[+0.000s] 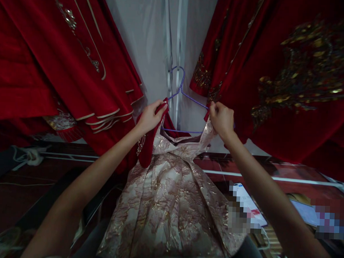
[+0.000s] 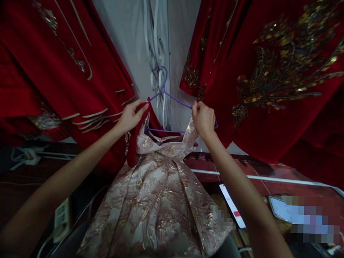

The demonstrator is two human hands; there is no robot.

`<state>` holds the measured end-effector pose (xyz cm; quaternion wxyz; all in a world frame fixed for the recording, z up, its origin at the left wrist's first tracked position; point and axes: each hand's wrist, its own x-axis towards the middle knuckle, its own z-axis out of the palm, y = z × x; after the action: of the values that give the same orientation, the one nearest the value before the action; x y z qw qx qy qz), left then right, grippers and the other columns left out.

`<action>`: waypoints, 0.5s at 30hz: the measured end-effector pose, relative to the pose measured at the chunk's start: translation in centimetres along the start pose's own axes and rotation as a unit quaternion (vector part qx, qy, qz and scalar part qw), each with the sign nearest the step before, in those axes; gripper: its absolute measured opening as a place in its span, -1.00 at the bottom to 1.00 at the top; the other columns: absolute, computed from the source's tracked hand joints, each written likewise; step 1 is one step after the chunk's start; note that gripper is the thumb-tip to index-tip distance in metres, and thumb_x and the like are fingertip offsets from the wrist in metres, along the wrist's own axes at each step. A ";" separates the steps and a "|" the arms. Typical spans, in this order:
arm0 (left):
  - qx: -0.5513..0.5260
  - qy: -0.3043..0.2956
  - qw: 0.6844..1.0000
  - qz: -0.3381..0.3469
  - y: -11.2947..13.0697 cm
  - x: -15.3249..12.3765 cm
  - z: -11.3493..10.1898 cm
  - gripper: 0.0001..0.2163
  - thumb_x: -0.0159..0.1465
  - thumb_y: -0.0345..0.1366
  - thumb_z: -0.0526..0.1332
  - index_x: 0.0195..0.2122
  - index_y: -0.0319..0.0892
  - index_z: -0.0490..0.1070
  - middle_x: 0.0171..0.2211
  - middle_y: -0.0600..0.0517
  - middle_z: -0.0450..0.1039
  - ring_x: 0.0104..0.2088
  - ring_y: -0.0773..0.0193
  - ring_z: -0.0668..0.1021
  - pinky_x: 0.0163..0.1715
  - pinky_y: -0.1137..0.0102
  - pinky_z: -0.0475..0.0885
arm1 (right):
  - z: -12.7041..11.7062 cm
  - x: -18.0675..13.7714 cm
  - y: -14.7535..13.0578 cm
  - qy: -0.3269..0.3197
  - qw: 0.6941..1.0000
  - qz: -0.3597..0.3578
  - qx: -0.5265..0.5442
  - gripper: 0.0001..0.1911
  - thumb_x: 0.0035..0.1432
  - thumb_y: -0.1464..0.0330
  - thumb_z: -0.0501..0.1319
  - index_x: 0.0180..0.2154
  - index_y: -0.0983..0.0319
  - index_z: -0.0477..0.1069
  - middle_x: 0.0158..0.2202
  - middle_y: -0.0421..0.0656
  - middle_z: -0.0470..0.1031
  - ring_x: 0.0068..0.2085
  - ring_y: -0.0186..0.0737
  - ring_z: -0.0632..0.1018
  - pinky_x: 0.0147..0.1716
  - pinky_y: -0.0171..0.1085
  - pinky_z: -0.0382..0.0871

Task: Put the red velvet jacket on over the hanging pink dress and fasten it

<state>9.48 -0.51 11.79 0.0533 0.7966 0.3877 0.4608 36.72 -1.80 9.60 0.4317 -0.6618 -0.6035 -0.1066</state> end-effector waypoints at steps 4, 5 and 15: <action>0.041 -0.026 0.999 0.002 -1.7 0.3 -0.3 -0.83 0.21 -0.21 0.17 -0.31 -0.16 0.49 -0.14 -0.01 0.41 -0.04 0.20 0.40 0.05 0.22 0.26 | 0.1 4.0 1.8 -0.191 0.980 0.032 0.040 -0.66 0.16 0.18 0.12 -0.49 0.28 0.42 -0.54 -0.12 0.44 -0.46 -0.26 0.43 -0.43 -0.32 0.20; 0.031 -0.028 0.999 -0.016 -2.3 0.7 -0.5 -0.83 0.19 -0.21 0.18 -0.32 -0.16 0.49 -0.08 -0.01 0.39 0.00 0.19 0.38 0.09 0.21 0.23 | 0.2 5.2 1.9 -0.277 0.959 0.044 0.040 -0.67 0.13 0.17 0.16 -0.50 0.29 0.42 -0.56 -0.14 0.43 -0.50 -0.28 0.41 -0.46 -0.32 0.20; -0.083 -0.109 0.983 -0.122 -5.3 2.3 -1.7 -0.77 0.18 -0.15 0.12 -0.37 -0.21 0.44 -0.41 0.07 0.45 -0.31 0.27 0.46 -0.26 0.41 0.33 | 7.6 5.5 -2.5 -0.722 0.675 0.046 0.145 -0.89 0.02 0.36 0.26 -0.41 0.28 0.50 -0.39 -0.19 0.54 -0.30 -0.39 0.52 -0.31 -0.40 0.37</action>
<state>5.77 4.23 12.02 0.2172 0.7818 0.4336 0.3919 32.95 7.16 9.79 -0.0429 -0.4890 -0.7040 0.5132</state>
